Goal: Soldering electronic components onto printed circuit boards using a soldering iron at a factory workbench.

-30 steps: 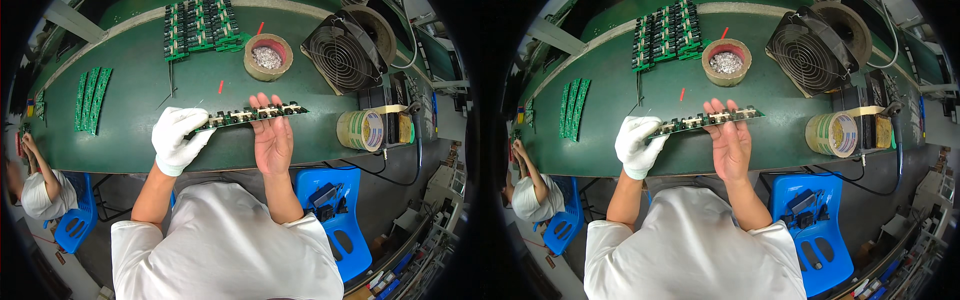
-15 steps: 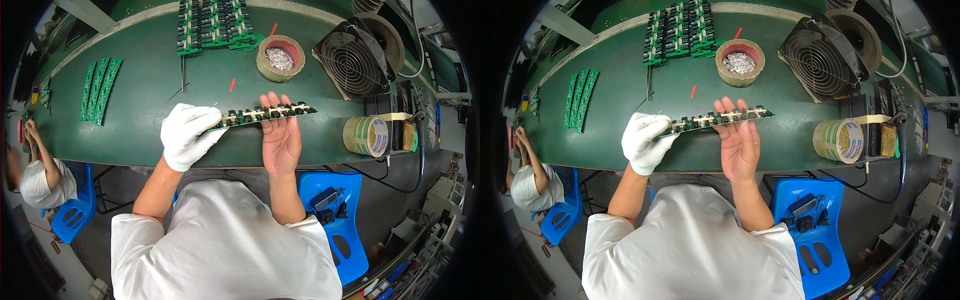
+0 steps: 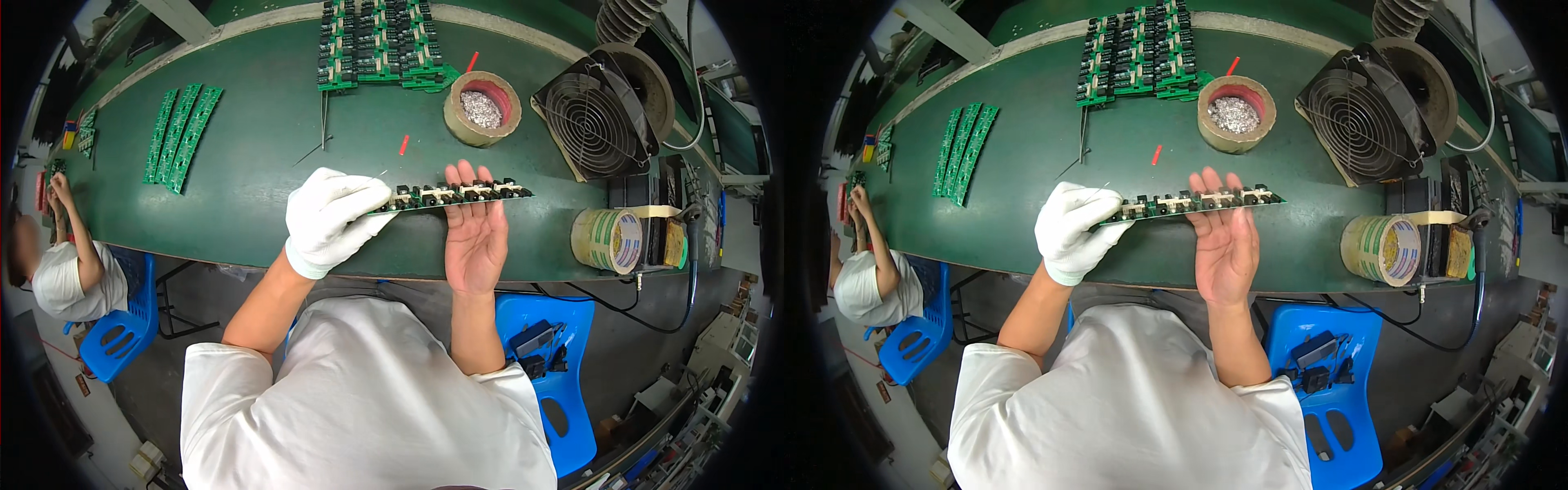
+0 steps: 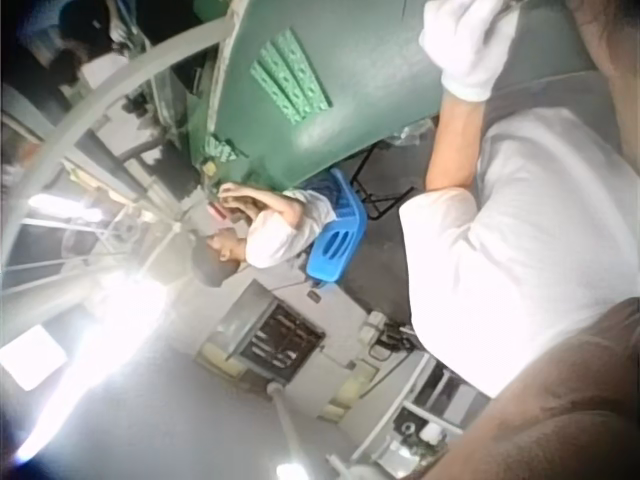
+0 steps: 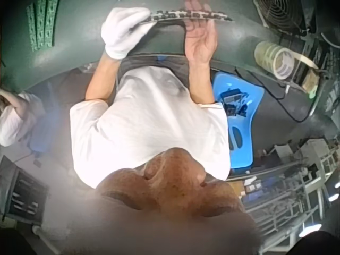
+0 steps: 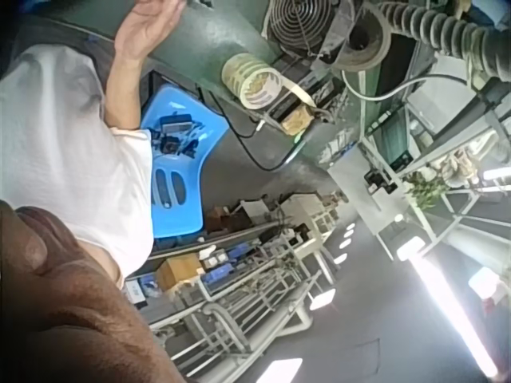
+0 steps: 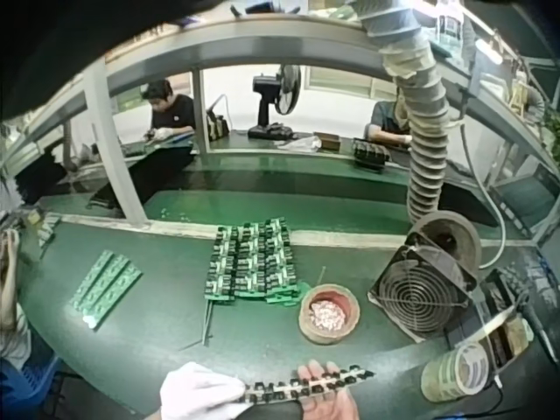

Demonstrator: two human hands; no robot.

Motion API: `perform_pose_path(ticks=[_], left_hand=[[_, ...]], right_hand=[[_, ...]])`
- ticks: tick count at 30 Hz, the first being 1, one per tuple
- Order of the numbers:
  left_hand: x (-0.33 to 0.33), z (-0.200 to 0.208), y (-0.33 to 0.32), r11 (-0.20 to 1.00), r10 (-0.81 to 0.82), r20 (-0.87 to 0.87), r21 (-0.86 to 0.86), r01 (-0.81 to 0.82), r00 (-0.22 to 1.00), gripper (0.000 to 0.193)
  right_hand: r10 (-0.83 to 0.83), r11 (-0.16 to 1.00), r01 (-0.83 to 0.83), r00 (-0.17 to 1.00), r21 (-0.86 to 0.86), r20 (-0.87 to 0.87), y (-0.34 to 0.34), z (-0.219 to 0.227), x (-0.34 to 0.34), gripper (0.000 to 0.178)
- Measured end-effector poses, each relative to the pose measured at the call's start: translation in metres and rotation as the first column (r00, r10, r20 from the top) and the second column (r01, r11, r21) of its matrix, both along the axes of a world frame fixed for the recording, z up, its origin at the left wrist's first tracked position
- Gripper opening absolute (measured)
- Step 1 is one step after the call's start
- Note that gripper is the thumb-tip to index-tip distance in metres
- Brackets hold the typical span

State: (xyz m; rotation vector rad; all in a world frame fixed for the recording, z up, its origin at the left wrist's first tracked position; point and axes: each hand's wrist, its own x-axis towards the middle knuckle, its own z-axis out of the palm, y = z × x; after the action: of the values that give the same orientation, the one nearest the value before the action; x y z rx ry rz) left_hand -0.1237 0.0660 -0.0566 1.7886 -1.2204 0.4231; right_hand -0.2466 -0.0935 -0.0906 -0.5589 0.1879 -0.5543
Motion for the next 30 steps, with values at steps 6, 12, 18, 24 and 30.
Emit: perform_pose_path(ticks=[6,12,18,24,30], left_hand=[[-0.001,0.005,-0.005,0.999,0.028,-0.076,-0.021,-0.03,0.997,0.027],[0.0,0.003,-0.007,0.999,0.045,-0.109,0.031,-0.042,0.993,0.031],[-0.001,-0.005,-0.01,0.993,0.102,-0.171,0.079,-0.089,0.98,0.033],[-0.001,-0.009,-0.012,0.991,0.117,-0.181,0.088,-0.102,0.977,0.032],[-0.003,0.007,-0.008,0.99,0.096,-0.144,0.12,-0.079,0.985,0.03]], right_hand=[[-0.034,0.998,0.033,0.999,-0.052,-0.013,0.001,0.0,0.001,0.048],[-0.094,0.99,0.09,0.995,-0.11,-0.026,0.003,0.001,0.001,0.048],[-0.21,0.944,0.198,0.977,-0.263,-0.018,0.008,-0.001,0.001,0.047],[-0.261,0.907,0.245,0.965,-0.343,-0.001,0.011,-0.004,0.0,0.047],[-0.211,0.928,0.212,0.977,-0.307,0.036,0.006,-0.005,-0.001,0.048]])
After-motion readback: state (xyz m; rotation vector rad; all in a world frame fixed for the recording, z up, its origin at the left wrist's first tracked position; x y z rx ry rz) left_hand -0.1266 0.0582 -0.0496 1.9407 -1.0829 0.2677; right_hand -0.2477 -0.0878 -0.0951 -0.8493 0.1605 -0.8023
